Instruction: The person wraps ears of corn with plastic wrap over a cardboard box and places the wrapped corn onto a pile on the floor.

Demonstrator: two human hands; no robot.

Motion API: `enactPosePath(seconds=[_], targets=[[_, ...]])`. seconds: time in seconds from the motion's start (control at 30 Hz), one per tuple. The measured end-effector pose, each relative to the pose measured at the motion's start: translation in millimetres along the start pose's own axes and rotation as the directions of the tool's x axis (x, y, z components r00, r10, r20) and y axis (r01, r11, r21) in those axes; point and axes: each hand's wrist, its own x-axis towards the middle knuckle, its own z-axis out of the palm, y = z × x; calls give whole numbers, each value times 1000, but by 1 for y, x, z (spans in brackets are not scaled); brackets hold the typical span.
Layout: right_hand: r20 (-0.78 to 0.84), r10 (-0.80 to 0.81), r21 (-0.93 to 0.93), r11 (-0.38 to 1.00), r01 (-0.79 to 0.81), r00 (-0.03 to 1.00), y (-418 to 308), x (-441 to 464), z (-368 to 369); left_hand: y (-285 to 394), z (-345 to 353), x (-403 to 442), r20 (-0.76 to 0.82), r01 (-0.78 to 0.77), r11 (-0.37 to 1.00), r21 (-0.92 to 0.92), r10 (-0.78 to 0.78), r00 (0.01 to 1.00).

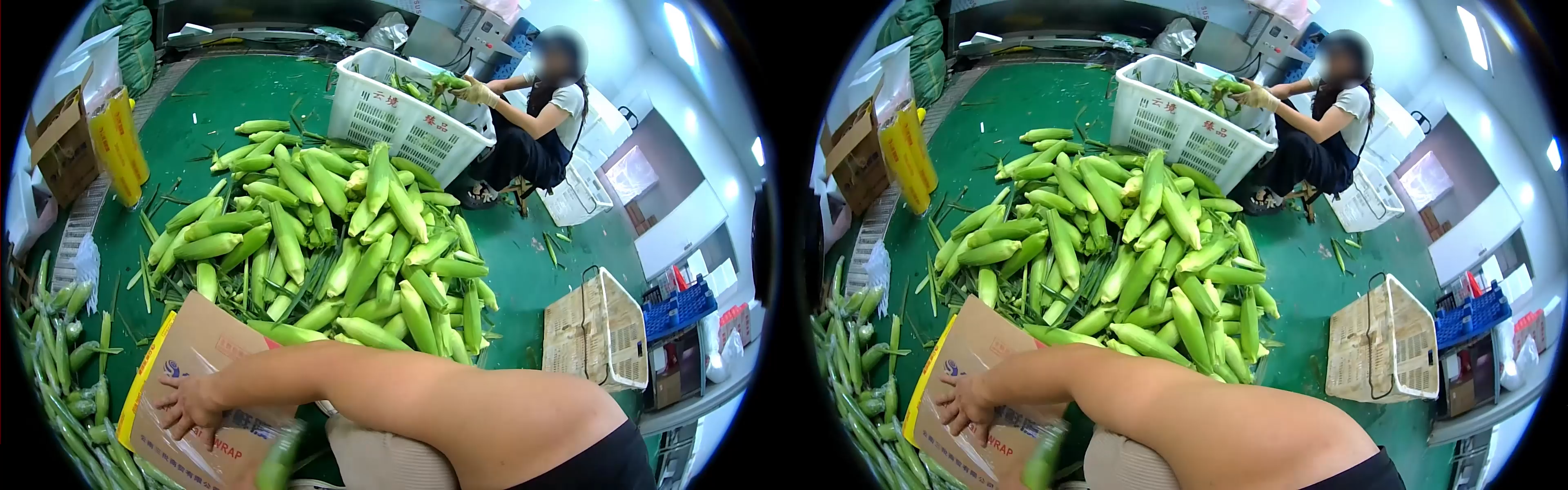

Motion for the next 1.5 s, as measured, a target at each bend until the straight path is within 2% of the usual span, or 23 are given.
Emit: enactPosePath(seconds=[0.17,0.23,0.3,0.37,0.47,0.6,0.63,0.7,0.77,0.83,0.87,0.9,0.93,1.0,1.03,1.07,1.17,1.2,1.23,1.3,1.37,1.43,1.5], targets=[[-124,26,-35,999,-30,992,-13,-6,23,-1,28,8,175,73,997,-2,-71,982],[-58,-221,-106,971,214,974,-33,-12,43,-4,36,11,206,96,995,-15,-91,974],[112,-238,121,967,224,965,-94,-38,69,-6,40,10,228,107,994,-31,-97,969],[344,-115,421,906,-43,932,-144,-82,86,-12,46,8,240,120,992,-44,-106,965],[619,3,596,649,-472,786,-164,-144,81,-26,62,-7,253,160,983,-89,-133,958],[524,-127,850,138,-508,842,-187,-163,93,-27,51,-53,99,33,993,-112,-22,995],[496,-80,868,42,-494,865,-187,-164,99,-22,36,-62,18,-52,996,-76,54,998],[726,-126,666,-117,-737,676,-182,-147,40,-23,19,-83,-169,-146,989,7,145,975],[774,-10,625,-153,-766,633,-182,-136,21,-5,-1,-102,-255,-136,988,-79,111,961],[265,129,924,249,-289,956,-164,-141,53,-17,-1,-120,-374,-254,948,-193,168,912],[298,161,936,144,-321,941,-163,-141,52,-27,4,-122,-519,-472,837,-278,283,807],[476,137,879,-92,-467,869,-165,-133,30,-37,14,-115,-661,-679,676,-285,374,650],[636,107,751,-317,-580,764,-167,-125,8,-45,38,-93,-838,-854,448,-265,332,434],[637,45,743,-299,-598,770,-182,-109,-8,-25,69,-47,-961,-962,-11,-273,54,272],[637,33,743,-293,-602,770,-187,-103,-9,-16,81,-29,-939,-933,-110,-343,0,345],[630,-51,761,-157,-629,775,-187,-98,-1,-7,93,-12,-908,-893,-216,-395,-53,415],[684,-9,668,-395,-631,729,-192,-87,0,-8,108,-6,-785,-807,-52,-588,-205,585],[735,-43,653,-225,-723,677,-185,-85,-2,-14,109,-11,-714,-754,3,-657,-323,621],[659,9,748,-113,-654,752,-184,-88,-4,-21,108,-16,-634,-689,46,-723,-441,635],[479,67,866,126,-484,875,-188,-96,-12,-32,84,-45,-690,-762,244,-601,-639,340],[522,62,830,195,-523,851,-182,-108,-10,-67,53,-82,-654,-695,404,-595,-746,125],[513,114,851,58,-522,851,-176,-122,-10,-114,41,-111,-678,-278,671,-688,-730,-84],[369,261,897,149,-415,892,-172,-127,-17,-154,57,-125,-872,443,787,-430,-489,22]])
